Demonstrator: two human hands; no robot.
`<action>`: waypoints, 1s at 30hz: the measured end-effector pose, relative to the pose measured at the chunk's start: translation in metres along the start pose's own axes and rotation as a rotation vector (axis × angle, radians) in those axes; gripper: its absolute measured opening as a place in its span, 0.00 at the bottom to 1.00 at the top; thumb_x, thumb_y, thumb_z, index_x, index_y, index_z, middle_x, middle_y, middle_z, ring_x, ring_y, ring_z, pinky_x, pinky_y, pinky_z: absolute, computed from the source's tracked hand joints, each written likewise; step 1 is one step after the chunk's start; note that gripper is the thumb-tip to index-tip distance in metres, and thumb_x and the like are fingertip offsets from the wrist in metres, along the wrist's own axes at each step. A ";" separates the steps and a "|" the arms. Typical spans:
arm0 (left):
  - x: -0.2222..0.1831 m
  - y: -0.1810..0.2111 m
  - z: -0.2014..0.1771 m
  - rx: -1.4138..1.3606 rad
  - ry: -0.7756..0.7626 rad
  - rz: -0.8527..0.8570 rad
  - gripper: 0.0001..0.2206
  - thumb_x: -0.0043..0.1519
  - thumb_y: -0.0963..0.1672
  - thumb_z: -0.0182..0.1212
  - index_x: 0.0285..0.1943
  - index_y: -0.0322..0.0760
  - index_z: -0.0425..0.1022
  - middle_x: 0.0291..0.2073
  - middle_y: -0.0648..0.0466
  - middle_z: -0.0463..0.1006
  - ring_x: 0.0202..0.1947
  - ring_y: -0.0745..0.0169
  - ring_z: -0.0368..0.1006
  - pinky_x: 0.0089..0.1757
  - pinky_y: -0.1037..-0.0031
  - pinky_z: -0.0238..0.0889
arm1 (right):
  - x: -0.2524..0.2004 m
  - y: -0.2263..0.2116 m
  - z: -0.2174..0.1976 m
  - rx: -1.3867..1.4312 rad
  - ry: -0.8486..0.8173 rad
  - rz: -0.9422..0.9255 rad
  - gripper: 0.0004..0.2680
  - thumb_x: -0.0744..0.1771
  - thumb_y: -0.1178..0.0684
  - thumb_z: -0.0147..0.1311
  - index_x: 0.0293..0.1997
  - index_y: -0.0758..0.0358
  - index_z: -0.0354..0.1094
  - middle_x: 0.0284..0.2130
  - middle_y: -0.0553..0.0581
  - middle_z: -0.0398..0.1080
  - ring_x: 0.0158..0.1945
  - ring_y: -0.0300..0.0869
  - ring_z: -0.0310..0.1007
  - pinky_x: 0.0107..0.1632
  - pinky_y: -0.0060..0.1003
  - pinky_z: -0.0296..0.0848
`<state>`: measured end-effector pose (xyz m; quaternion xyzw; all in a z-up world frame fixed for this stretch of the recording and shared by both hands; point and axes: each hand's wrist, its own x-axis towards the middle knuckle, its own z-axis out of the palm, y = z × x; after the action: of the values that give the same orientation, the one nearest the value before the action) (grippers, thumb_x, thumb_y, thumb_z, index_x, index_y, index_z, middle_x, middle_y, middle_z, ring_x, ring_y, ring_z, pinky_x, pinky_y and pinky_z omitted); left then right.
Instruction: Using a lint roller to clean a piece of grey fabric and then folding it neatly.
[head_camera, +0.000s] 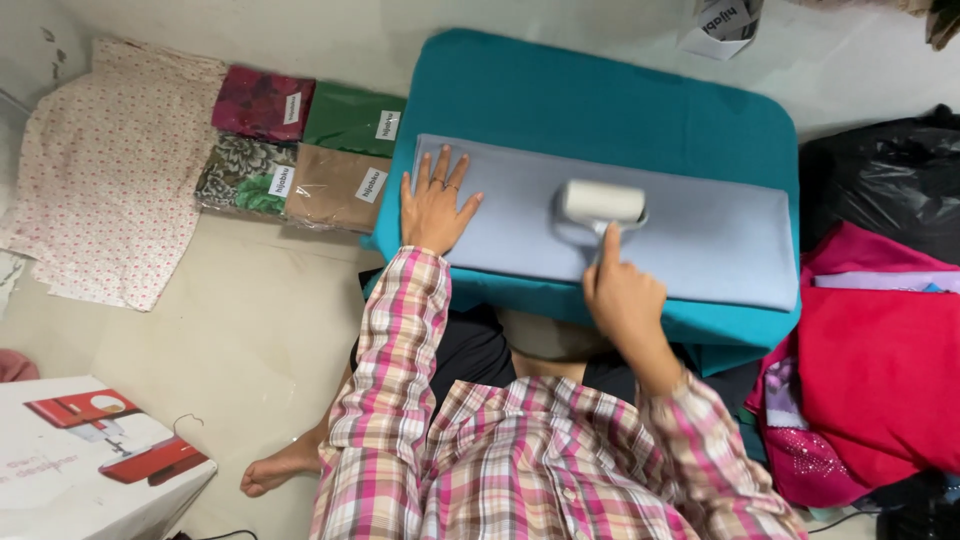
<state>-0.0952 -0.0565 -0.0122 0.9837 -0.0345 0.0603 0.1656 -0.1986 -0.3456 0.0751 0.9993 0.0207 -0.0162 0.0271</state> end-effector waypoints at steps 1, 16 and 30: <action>-0.001 -0.001 0.000 0.003 0.002 -0.004 0.30 0.70 0.61 0.38 0.80 0.57 0.53 0.79 0.54 0.49 0.78 0.46 0.43 0.67 0.40 0.33 | 0.017 0.003 0.005 0.003 0.001 -0.005 0.24 0.69 0.43 0.38 0.76 0.58 0.49 0.26 0.64 0.74 0.31 0.64 0.81 0.35 0.60 0.77; -0.003 0.000 -0.003 0.049 0.041 0.008 0.23 0.74 0.48 0.29 0.79 0.67 0.54 0.78 0.57 0.53 0.76 0.46 0.48 0.65 0.41 0.40 | -0.073 0.015 0.007 -0.107 0.152 0.024 0.25 0.67 0.41 0.41 0.75 0.54 0.56 0.21 0.57 0.71 0.21 0.57 0.78 0.26 0.54 0.76; -0.003 0.002 -0.005 0.060 0.033 0.016 0.26 0.73 0.56 0.34 0.80 0.57 0.54 0.78 0.53 0.52 0.77 0.44 0.46 0.65 0.40 0.37 | -0.032 0.039 -0.003 -0.028 0.051 0.112 0.25 0.68 0.43 0.41 0.77 0.53 0.51 0.25 0.64 0.75 0.30 0.63 0.80 0.34 0.56 0.77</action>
<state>-0.0991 -0.0568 -0.0070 0.9868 -0.0377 0.0790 0.1359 -0.2284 -0.3856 0.0808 0.9985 -0.0341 0.0113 0.0412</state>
